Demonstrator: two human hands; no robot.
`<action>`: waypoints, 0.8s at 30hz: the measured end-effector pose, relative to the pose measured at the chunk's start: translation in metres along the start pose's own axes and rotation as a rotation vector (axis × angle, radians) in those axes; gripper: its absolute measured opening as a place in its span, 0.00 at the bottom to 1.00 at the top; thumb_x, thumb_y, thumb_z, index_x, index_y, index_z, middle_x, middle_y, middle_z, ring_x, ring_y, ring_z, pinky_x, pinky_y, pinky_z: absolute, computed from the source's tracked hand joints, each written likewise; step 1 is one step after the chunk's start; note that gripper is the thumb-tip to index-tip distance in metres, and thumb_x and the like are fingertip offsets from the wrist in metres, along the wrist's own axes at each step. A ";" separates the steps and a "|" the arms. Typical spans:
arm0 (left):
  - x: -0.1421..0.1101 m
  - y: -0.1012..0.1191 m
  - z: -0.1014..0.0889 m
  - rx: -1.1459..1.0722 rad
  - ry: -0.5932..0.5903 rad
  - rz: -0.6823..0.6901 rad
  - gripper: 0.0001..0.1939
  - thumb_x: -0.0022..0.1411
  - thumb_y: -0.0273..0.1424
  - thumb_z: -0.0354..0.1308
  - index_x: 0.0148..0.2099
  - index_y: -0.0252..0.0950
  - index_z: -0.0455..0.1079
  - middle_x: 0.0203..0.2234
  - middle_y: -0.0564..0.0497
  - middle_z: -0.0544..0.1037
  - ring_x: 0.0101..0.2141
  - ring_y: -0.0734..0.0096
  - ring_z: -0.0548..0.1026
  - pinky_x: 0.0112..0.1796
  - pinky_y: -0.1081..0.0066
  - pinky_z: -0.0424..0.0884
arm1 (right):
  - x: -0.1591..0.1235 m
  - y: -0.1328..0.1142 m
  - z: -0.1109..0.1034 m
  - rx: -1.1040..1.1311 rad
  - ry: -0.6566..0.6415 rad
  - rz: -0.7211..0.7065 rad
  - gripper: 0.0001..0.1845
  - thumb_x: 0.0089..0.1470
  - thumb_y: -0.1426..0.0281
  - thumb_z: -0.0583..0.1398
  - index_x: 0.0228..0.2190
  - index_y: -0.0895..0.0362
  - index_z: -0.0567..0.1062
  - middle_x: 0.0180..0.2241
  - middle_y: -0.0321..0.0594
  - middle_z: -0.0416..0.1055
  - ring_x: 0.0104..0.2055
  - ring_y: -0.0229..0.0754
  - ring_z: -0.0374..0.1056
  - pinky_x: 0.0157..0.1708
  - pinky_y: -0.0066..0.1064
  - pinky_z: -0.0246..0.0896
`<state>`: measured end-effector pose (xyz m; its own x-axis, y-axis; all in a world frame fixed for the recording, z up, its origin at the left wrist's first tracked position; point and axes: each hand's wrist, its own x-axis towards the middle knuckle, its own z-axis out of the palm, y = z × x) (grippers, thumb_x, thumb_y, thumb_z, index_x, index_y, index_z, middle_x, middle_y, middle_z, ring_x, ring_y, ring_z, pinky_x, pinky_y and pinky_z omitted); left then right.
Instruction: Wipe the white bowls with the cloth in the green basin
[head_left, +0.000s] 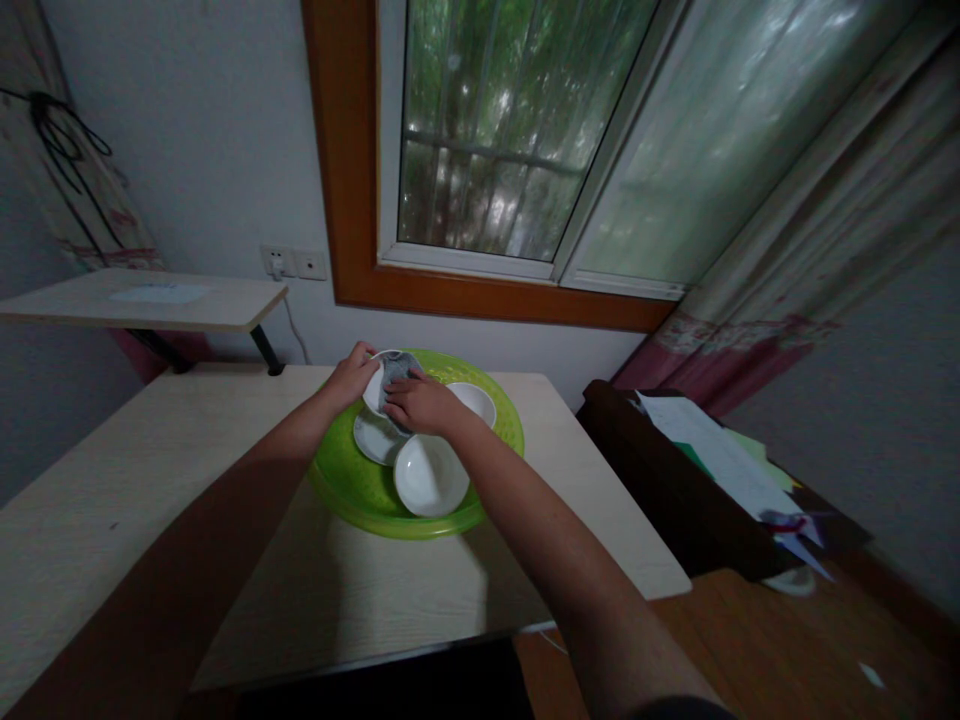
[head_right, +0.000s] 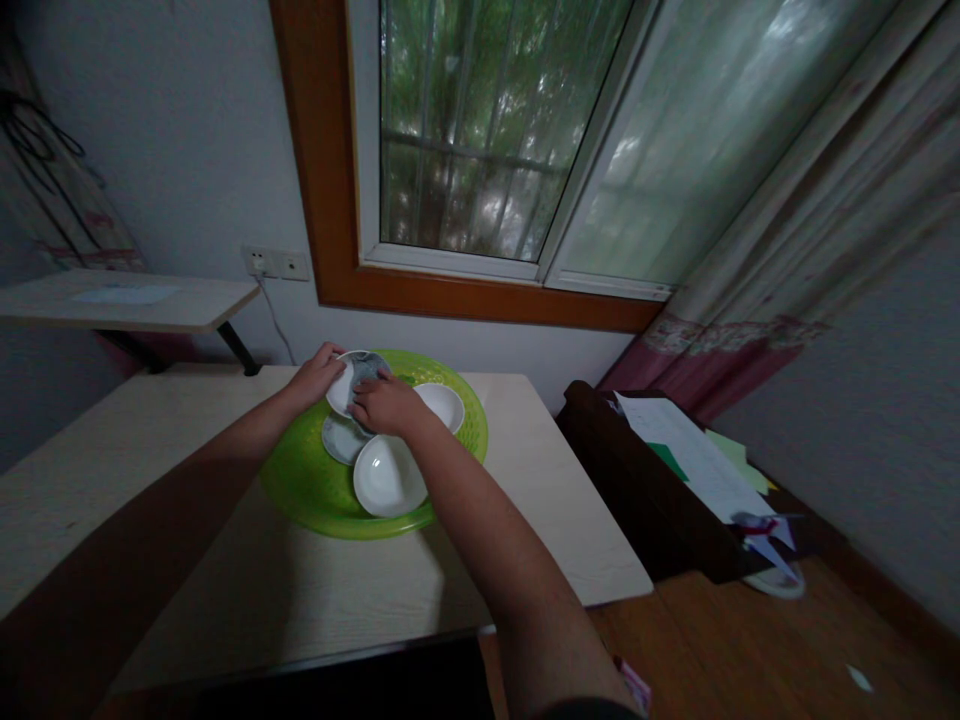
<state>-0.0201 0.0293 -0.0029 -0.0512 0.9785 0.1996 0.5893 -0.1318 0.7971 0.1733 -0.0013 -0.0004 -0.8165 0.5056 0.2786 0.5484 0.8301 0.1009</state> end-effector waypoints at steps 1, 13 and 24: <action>0.000 -0.001 0.000 0.000 -0.002 -0.003 0.15 0.58 0.36 0.50 0.48 0.42 0.65 0.29 0.53 0.73 0.31 0.67 0.71 0.30 0.70 0.61 | 0.000 -0.001 0.002 -0.037 0.013 0.020 0.22 0.68 0.59 0.52 0.45 0.60 0.79 0.55 0.51 0.74 0.60 0.49 0.67 0.67 0.46 0.46; -0.002 0.002 -0.005 -0.017 0.132 0.092 0.13 0.57 0.33 0.50 0.45 0.41 0.66 0.34 0.52 0.76 0.35 0.67 0.72 0.36 0.70 0.65 | -0.002 -0.006 -0.012 -0.146 0.024 0.153 0.29 0.69 0.56 0.48 0.41 0.63 0.81 0.46 0.52 0.79 0.54 0.50 0.70 0.65 0.46 0.46; -0.003 0.002 -0.009 0.033 0.224 0.107 0.15 0.59 0.33 0.48 0.48 0.40 0.67 0.37 0.50 0.77 0.38 0.65 0.73 0.40 0.69 0.67 | 0.001 -0.025 -0.022 0.115 -0.028 0.016 0.30 0.68 0.50 0.48 0.54 0.59 0.72 0.48 0.49 0.78 0.47 0.48 0.73 0.50 0.38 0.62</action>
<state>-0.0259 0.0250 0.0028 -0.1625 0.8990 0.4067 0.6271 -0.2241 0.7460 0.1625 -0.0269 0.0178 -0.8135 0.5240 0.2525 0.5385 0.8425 -0.0135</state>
